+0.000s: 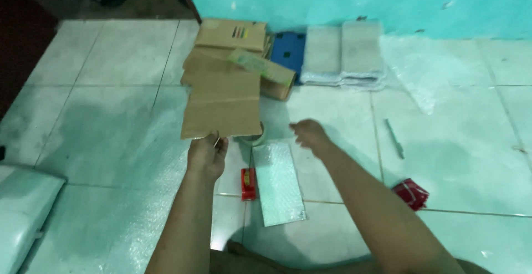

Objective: Wrapping a small mirror in bubble wrap and securing it with adhesive tape using a dispenser.

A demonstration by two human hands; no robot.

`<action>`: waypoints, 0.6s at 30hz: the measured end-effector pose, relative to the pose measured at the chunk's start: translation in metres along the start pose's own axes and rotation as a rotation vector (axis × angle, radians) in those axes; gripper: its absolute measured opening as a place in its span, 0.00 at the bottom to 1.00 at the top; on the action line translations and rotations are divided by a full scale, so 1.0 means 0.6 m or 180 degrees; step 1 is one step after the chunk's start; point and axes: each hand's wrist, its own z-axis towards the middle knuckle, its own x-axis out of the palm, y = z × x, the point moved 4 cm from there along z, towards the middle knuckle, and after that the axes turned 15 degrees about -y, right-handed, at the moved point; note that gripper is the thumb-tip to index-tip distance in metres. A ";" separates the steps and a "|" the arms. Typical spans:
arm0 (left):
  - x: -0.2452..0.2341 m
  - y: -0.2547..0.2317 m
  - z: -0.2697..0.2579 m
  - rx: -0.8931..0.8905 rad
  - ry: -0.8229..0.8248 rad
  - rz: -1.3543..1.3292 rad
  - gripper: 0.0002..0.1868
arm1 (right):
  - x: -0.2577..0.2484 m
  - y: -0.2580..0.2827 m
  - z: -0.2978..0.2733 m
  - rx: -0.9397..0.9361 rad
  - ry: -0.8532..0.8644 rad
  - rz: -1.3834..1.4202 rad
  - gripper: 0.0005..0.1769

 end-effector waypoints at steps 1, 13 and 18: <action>-0.005 0.000 -0.003 -0.0026 -0.0072 -0.0020 0.17 | 0.008 0.009 0.017 0.0025 0.0055 -0.0051 0.35; 0.048 -0.028 0.037 0.0060 -0.0852 -0.0907 0.22 | 0.112 0.179 0.220 0.0218 -0.0677 0.1935 0.26; 0.044 -0.054 0.030 0.0391 -0.1364 -0.1334 0.24 | 0.119 0.312 0.127 -0.0442 -0.0921 0.2607 0.29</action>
